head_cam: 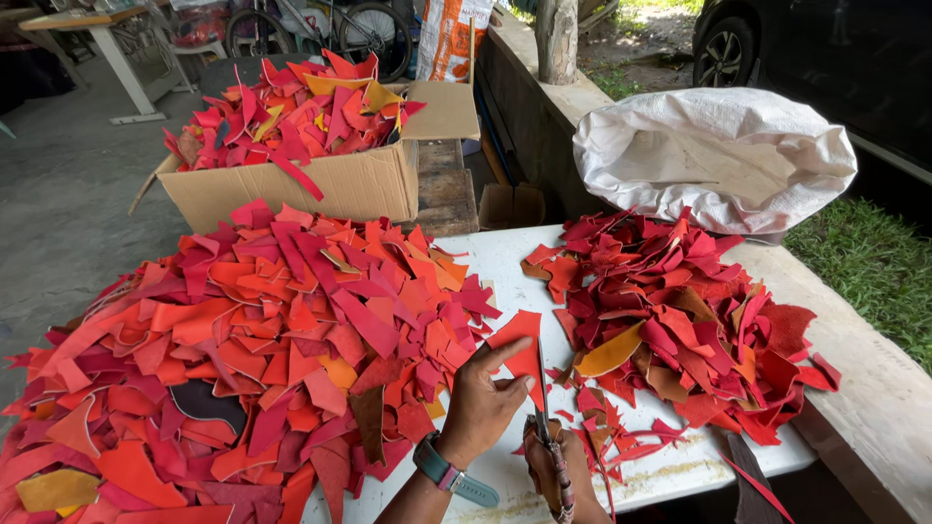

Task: The person uses scissors to cut red and orange fabric pieces into smaller strips on a white table. The cut pieces are placed into a pile on the right side of the table while the uncut fabric remains in a large pile on the left.

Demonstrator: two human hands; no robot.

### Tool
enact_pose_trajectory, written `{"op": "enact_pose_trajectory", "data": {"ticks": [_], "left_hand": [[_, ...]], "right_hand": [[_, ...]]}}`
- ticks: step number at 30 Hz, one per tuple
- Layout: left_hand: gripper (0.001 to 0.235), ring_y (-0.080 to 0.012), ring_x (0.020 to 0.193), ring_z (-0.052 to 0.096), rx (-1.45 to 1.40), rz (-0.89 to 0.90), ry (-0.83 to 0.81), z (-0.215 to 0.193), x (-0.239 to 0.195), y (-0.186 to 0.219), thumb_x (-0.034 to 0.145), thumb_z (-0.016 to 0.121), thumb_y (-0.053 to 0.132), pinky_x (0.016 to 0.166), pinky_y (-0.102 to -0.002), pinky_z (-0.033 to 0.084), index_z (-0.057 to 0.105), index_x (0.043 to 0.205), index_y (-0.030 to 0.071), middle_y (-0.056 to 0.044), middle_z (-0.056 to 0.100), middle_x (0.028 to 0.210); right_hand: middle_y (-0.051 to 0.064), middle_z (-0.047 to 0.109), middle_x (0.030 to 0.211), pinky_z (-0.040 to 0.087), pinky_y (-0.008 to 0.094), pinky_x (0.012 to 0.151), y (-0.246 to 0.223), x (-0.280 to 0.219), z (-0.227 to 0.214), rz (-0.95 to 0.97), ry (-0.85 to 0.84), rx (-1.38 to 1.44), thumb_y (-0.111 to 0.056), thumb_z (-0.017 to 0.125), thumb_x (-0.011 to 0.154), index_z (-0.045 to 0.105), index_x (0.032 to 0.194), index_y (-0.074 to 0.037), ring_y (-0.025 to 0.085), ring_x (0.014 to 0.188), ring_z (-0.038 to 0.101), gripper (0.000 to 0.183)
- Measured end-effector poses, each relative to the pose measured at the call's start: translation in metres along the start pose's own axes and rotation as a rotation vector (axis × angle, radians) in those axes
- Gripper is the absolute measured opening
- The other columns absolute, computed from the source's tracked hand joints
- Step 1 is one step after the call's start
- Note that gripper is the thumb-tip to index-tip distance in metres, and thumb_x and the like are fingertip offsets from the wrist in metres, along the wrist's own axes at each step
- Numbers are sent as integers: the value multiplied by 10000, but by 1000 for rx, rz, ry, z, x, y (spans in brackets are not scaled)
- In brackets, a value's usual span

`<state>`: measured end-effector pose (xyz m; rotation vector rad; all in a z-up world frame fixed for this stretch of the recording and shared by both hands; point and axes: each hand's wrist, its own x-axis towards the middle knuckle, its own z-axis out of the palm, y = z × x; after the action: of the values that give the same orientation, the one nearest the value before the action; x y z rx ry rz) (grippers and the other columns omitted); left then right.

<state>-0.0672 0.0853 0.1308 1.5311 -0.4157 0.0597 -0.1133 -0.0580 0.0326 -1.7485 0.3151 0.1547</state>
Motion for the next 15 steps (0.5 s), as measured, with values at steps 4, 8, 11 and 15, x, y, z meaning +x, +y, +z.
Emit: {"op": "enact_pose_trajectory", "data": {"ticks": [4, 8, 11, 15], "left_hand": [[519, -43, 852, 694, -6, -58, -22, 5, -4, -7, 894, 685, -15, 694, -198, 589, 602, 1401, 58, -75, 663, 1260], [538, -36, 741, 630, -69, -140, -73, 16, -13, -15, 915, 677, -13, 619, -201, 540, 600, 1443, 59, -84, 649, 1116], [542, -22, 762, 627, -79, -136, -105, 20, -13, -19, 930, 689, -2, 662, -184, 547, 596, 1461, 56, -62, 672, 1046], [518, -21, 832, 685, 36, -95, -93, 22, -9, -21, 888, 688, -4, 711, -180, 589, 590, 1395, 49, 14, 690, 1215]], "right_hand": [[66, 543, 561, 413, 323, 439, 11, 5, -9, -150, -72, 63, -276, 604, 910, 596, 818, -11, 159, 451, 515, 281], [47, 590, 570, 443, 273, 492, 24, 18, -23, -251, -58, -53, -289, 644, 917, 594, 819, -35, 118, 497, 563, 276], [38, 572, 566, 431, 286, 463, 39, 22, -21, -273, -53, 71, -266, 610, 900, 627, 816, -50, 122, 474, 535, 232], [50, 542, 535, 367, 336, 430, 56, 25, -7, -100, 54, 166, -273, 651, 911, 599, 719, -1, 152, 449, 490, 337]]}}
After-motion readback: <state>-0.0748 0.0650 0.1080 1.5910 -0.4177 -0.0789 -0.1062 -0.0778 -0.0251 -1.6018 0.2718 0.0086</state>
